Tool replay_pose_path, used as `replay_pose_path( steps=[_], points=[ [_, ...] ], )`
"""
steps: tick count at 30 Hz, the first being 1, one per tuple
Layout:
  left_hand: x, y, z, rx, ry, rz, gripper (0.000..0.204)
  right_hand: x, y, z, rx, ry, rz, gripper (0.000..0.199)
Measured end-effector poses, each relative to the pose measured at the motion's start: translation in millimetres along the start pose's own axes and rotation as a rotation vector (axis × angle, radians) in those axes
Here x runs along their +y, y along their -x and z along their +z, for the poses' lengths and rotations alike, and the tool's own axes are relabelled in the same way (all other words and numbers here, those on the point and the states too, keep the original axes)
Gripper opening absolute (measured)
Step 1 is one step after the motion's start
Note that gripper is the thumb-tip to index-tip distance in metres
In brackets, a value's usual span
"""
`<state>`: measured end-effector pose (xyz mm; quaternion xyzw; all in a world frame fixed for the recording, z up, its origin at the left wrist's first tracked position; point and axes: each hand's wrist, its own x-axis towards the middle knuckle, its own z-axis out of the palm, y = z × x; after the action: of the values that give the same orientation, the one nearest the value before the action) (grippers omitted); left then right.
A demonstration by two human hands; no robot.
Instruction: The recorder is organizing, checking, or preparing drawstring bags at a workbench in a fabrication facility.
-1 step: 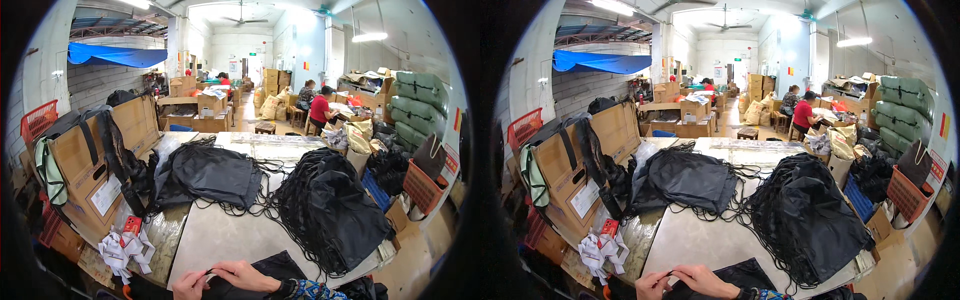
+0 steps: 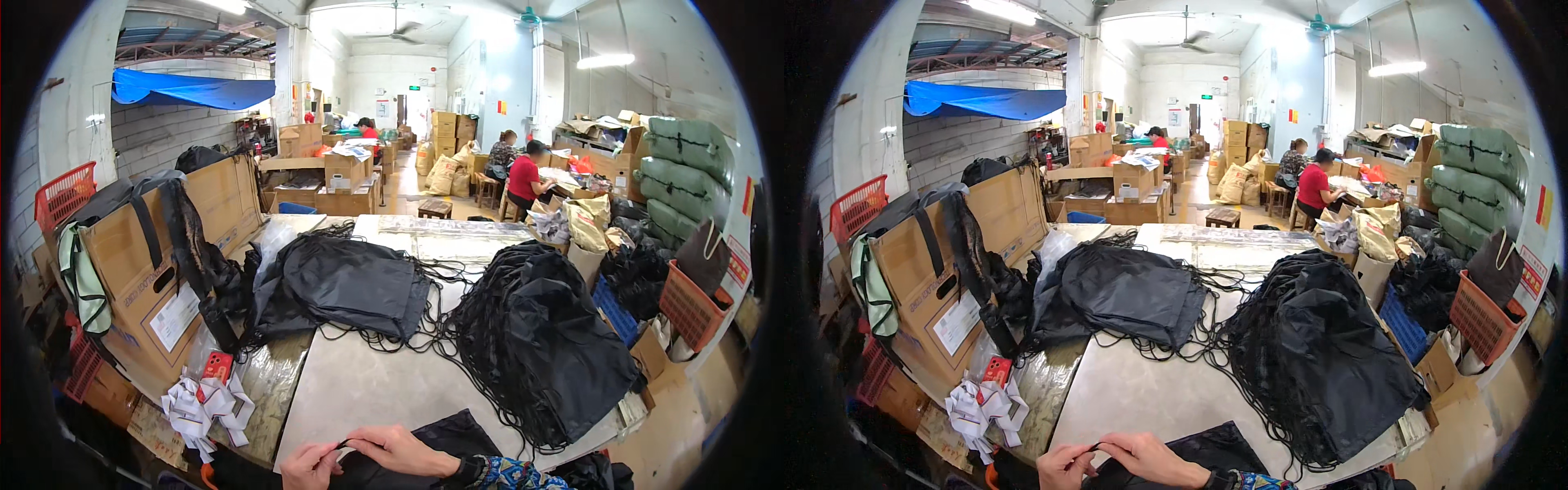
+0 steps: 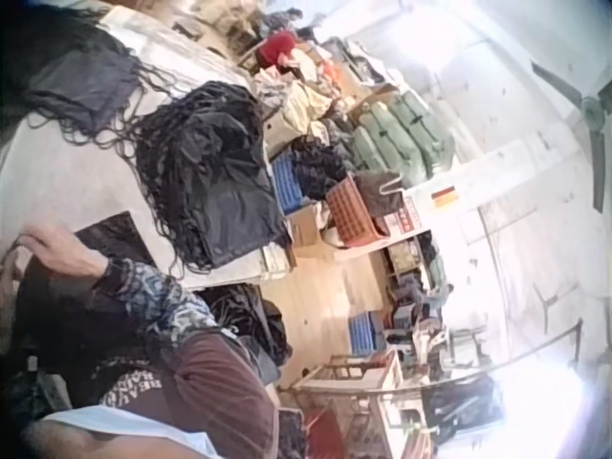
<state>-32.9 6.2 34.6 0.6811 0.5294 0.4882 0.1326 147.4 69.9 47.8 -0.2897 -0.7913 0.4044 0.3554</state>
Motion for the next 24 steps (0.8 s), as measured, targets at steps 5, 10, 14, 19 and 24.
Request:
replay_pose_path(
  steps=[5, 10, 14, 19, 24],
  points=[
    [17.7, 1.2, -13.8, -0.077, 0.235, -0.324, 0.009, 1.3, 2.1, -4.2, -0.067, -0.027, -0.006, 0.019],
    [16.3, 4.5, -13.7, -0.108, 0.658, -0.587, 0.011, -0.8, 3.3, -7.4, -0.130, -0.038, 0.017, 0.021],
    [13.5, 7.9, -11.7, -0.106, 0.734, -0.631, 0.012, -7.7, 3.2, -11.8, -0.168, -0.031, 0.065, 0.021],
    [12.1, 9.3, -10.0, -0.143, 0.487, -0.484, 0.013, 0.4, 6.2, -8.7, -0.151, -0.021, 0.020, 0.023],
    [11.6, 10.7, -14.4, -0.202, 0.498, -0.542, 0.015, -2.9, 6.1, -14.7, -0.133, -0.089, 0.072, 0.024]
  ],
)
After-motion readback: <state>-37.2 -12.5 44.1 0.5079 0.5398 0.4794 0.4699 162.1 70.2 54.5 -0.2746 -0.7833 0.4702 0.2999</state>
